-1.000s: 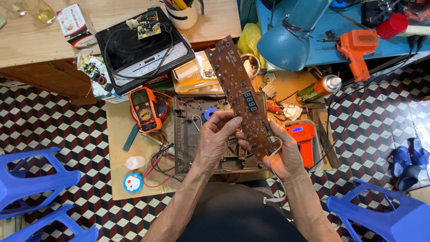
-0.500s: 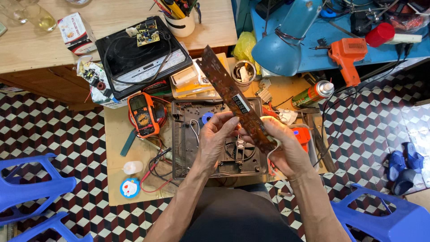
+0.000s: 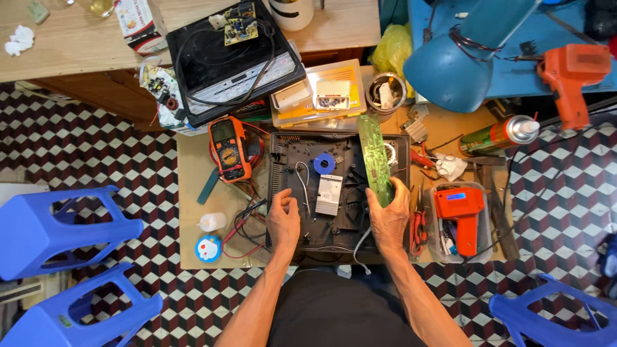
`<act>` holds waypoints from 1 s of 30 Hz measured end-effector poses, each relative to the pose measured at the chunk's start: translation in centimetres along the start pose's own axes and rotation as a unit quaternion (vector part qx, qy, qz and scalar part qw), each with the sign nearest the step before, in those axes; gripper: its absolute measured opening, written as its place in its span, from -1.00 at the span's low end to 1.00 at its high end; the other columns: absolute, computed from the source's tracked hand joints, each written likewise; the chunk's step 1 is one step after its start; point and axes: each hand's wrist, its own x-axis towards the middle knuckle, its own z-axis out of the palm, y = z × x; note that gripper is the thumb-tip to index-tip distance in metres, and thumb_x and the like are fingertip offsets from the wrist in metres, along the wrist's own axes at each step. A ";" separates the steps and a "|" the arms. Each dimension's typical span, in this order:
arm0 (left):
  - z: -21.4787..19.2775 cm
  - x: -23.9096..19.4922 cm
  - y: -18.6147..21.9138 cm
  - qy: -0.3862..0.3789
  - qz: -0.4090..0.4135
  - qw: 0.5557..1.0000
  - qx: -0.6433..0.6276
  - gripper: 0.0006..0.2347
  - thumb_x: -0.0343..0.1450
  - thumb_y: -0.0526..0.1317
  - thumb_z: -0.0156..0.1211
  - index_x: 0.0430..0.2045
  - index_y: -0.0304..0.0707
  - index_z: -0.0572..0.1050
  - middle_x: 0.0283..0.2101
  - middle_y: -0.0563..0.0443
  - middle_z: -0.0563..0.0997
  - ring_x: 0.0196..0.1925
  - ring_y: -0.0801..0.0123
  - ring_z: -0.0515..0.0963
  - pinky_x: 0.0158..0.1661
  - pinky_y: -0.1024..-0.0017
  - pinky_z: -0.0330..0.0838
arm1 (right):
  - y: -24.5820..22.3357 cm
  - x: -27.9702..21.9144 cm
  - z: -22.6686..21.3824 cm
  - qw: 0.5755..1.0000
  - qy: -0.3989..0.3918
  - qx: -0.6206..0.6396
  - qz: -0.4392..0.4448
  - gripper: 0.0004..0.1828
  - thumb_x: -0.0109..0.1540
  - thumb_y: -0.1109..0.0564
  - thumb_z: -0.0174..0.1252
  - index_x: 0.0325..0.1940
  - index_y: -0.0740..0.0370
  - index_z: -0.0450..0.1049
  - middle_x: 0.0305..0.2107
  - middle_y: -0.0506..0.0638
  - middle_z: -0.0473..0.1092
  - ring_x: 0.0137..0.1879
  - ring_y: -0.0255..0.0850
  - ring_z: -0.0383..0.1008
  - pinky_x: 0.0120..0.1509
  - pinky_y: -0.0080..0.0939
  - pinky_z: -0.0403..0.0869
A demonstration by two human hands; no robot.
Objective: The person uses a heat gun to apply heat to a green circuit board, then flips it to inspect the other side. They continue heating specific areas of the board while holding it with one hand and operating the heat gun with the other.
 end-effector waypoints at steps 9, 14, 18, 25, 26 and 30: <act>1.4 4.3 0.7 -0.084 0.027 0.974 0.210 -0.74 0.32 -0.03 0.37 -0.45 -0.29 0.65 -0.45 -0.08 0.70 -0.40 0.19 0.68 -0.32 0.23 0.52 | -0.1 0.4 -2.5 0.999 -0.016 0.027 0.042 -0.28 0.21 0.04 0.33 0.35 0.37 0.23 0.12 0.30 0.33 0.21 0.10 0.40 0.30 0.01 0.39; 1.9 6.2 -0.1 -0.135 -0.075 0.956 0.250 -0.79 0.32 -0.04 0.37 -0.43 -0.17 0.67 -0.44 -0.02 0.72 -0.51 0.25 0.69 -0.31 0.29 0.53 | 2.9 -1.3 -11.6 0.985 0.018 0.002 0.174 -0.29 0.29 -0.01 0.25 0.43 0.34 0.22 0.24 0.34 0.30 0.35 0.02 0.34 0.37 -0.01 0.35; 1.9 7.6 -1.7 -0.160 -0.134 0.968 0.136 -0.83 0.32 -0.12 0.40 -0.45 -0.23 0.66 -0.48 -0.01 0.70 -0.50 0.40 0.67 -0.46 0.40 0.59 | 6.6 -1.6 -17.2 0.970 0.072 0.035 0.231 -0.37 0.27 -0.04 0.25 0.32 0.38 0.34 0.11 0.28 0.43 0.20 -0.09 0.48 0.24 -0.17 0.44; -0.3 6.5 -2.1 -0.154 -0.113 0.982 -0.014 -0.78 0.49 -0.14 0.10 -0.20 -0.37 0.51 -0.36 -0.09 0.71 -0.53 0.45 0.61 -0.56 0.45 0.49 | 16.2 3.2 -20.1 0.961 0.091 -0.004 0.261 -0.48 0.26 -0.01 0.29 0.21 0.33 0.47 -0.08 0.17 0.52 0.01 -0.17 0.51 0.09 -0.24 0.44; -0.6 5.5 -1.5 -0.140 -0.114 0.984 -0.004 -0.76 0.51 -0.13 0.07 -0.16 -0.39 0.47 -0.35 -0.11 0.71 -0.52 0.41 0.61 -0.57 0.43 0.48 | 17.6 4.3 -20.2 0.957 0.100 -0.013 0.271 -0.48 0.25 -0.01 0.30 0.20 0.32 0.48 -0.10 0.18 0.53 -0.02 -0.16 0.51 0.07 -0.22 0.44; -2.3 1.3 1.0 -0.096 -0.106 0.987 -0.067 -0.70 0.56 -0.07 -0.02 -0.09 -0.41 0.39 -0.30 -0.21 0.70 -0.44 0.33 0.62 -0.52 0.42 0.45 | 20.1 8.7 -20.7 0.963 0.097 0.005 0.251 -0.51 0.25 -0.06 0.27 0.12 0.34 0.50 -0.11 0.10 0.53 -0.03 -0.17 0.53 0.06 -0.17 0.44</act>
